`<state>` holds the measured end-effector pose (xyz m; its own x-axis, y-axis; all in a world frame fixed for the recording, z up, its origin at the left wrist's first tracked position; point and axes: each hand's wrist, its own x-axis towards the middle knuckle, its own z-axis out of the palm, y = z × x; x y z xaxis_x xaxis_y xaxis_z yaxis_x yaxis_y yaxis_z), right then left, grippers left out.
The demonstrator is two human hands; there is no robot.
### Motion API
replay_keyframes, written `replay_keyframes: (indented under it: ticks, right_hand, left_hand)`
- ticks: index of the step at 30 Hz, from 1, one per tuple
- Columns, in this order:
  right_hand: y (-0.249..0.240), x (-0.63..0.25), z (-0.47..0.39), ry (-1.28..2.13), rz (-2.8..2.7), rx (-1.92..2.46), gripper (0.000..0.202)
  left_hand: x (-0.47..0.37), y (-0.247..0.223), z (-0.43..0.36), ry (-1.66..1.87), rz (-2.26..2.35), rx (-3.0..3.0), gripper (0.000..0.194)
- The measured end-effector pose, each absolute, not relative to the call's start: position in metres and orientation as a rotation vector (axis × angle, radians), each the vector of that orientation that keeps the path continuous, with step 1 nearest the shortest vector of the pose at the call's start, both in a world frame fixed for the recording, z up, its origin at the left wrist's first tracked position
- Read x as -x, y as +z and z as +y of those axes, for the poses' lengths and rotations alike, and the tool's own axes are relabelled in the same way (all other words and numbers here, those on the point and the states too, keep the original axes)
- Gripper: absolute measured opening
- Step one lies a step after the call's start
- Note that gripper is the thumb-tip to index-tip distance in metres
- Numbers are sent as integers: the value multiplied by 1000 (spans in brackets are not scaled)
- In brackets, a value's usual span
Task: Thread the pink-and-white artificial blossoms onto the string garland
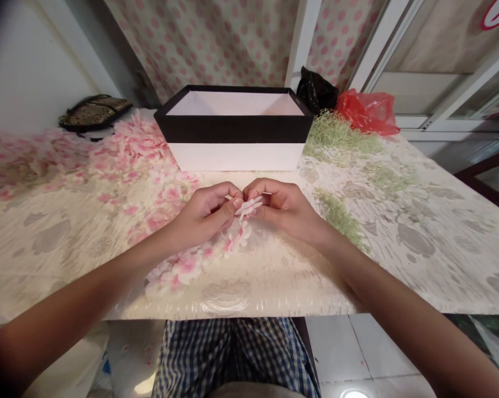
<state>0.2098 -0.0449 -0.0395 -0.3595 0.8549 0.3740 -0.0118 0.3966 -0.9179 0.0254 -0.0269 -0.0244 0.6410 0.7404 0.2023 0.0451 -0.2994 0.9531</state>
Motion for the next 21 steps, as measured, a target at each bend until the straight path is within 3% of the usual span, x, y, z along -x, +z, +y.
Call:
replay_keyframes:
  ticks: [21]
  right_hand:
    - [-40, -213, -44, 1241, -1583, 766, 10]
  left_hand:
    - [-26, -26, -26, 810, 633, -1743, 13]
